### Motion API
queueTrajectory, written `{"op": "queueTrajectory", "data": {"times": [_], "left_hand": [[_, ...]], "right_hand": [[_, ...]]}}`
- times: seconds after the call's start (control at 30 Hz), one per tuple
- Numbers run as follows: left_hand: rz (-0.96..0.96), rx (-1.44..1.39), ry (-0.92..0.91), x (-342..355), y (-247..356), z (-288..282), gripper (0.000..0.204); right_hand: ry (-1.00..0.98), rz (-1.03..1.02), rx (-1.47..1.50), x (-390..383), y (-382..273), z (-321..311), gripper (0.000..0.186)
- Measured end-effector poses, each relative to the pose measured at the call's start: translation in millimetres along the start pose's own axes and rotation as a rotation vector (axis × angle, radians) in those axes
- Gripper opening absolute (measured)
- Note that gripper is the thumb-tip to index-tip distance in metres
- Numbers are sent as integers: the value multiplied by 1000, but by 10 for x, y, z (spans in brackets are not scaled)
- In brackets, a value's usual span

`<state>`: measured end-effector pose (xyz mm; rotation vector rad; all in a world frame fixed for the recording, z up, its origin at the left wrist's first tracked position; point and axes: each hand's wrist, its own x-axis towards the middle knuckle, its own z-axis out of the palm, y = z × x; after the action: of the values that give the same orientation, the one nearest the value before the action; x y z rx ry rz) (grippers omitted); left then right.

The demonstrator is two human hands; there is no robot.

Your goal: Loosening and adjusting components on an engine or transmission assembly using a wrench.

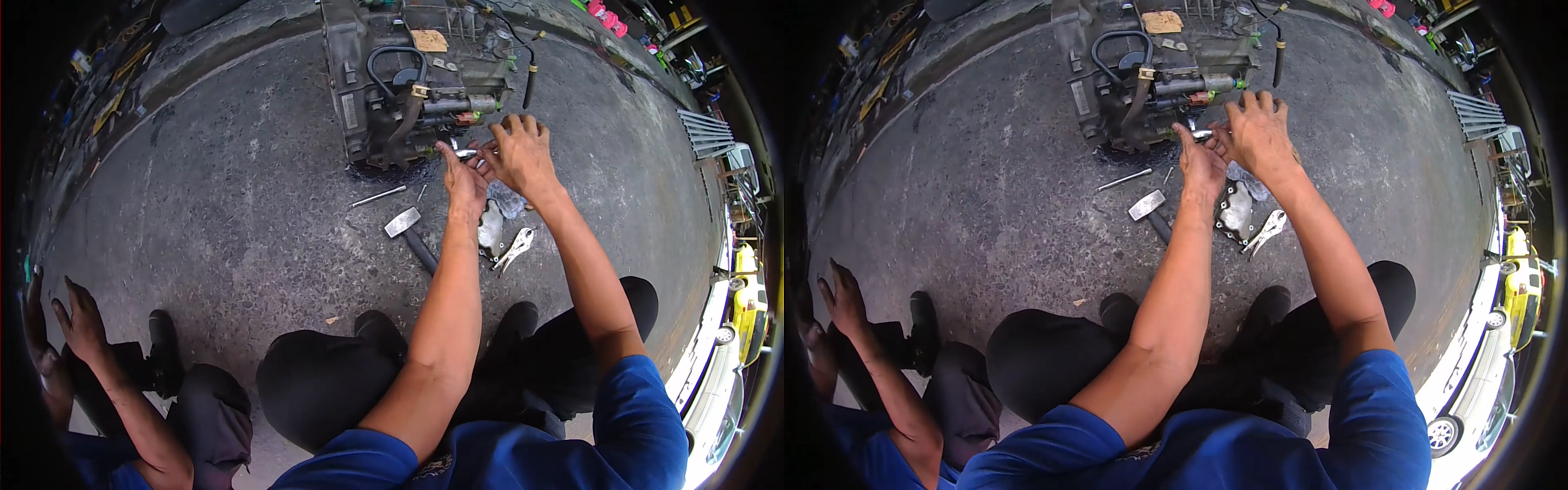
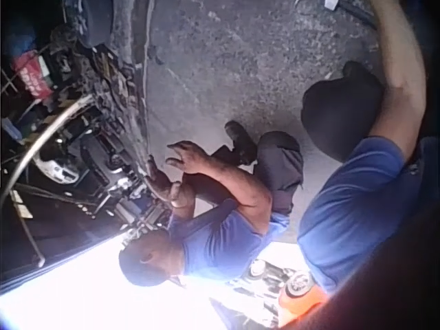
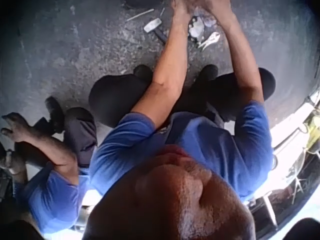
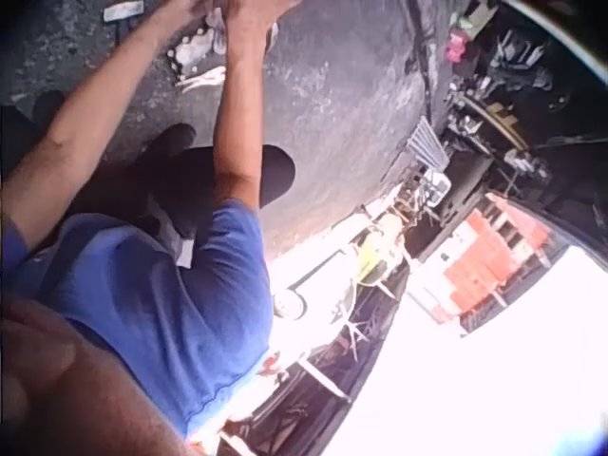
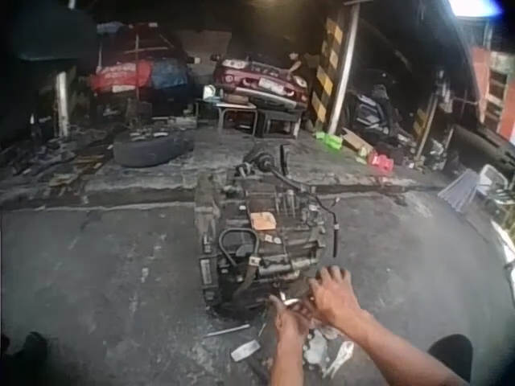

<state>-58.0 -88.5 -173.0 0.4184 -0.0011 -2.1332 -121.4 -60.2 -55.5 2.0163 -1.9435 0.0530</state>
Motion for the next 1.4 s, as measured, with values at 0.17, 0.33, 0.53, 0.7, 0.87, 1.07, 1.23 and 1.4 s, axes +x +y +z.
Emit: {"op": "queueTrajectory", "data": {"times": [0.17, 0.33, 0.53, 0.7, 0.87, 1.07, 1.23, 1.4], "left_hand": [[-33, -160, -85, 2, -19, 64, 71], [66, -13, 31, 31, 33, -23, 61], [275, 29, 205, 108, 104, 65, 36], [148, -198, 159, 329, 121, -143, 36], [178, -182, 182, 396, 67, -155, 37], [151, -193, 214, 396, 1, -48, 30], [140, -319, 142, 420, -28, -78, 30], [164, -355, 145, 416, -51, -125, 29]], "right_hand": [[-53, -120, -148, -126, 324, -13, 28], [-85, -92, 129, -115, 448, 275, 26], [-126, -43, 225, -141, 462, 242, 26], [-103, -86, 236, -124, 363, 182, 26], [-81, -162, 195, -90, 429, 237, 25], [-87, -150, 193, -75, 495, 194, 24], [-159, -113, 205, -32, 396, 3, 22], [-77, -170, 144, 1, 328, -57, 21]]}}
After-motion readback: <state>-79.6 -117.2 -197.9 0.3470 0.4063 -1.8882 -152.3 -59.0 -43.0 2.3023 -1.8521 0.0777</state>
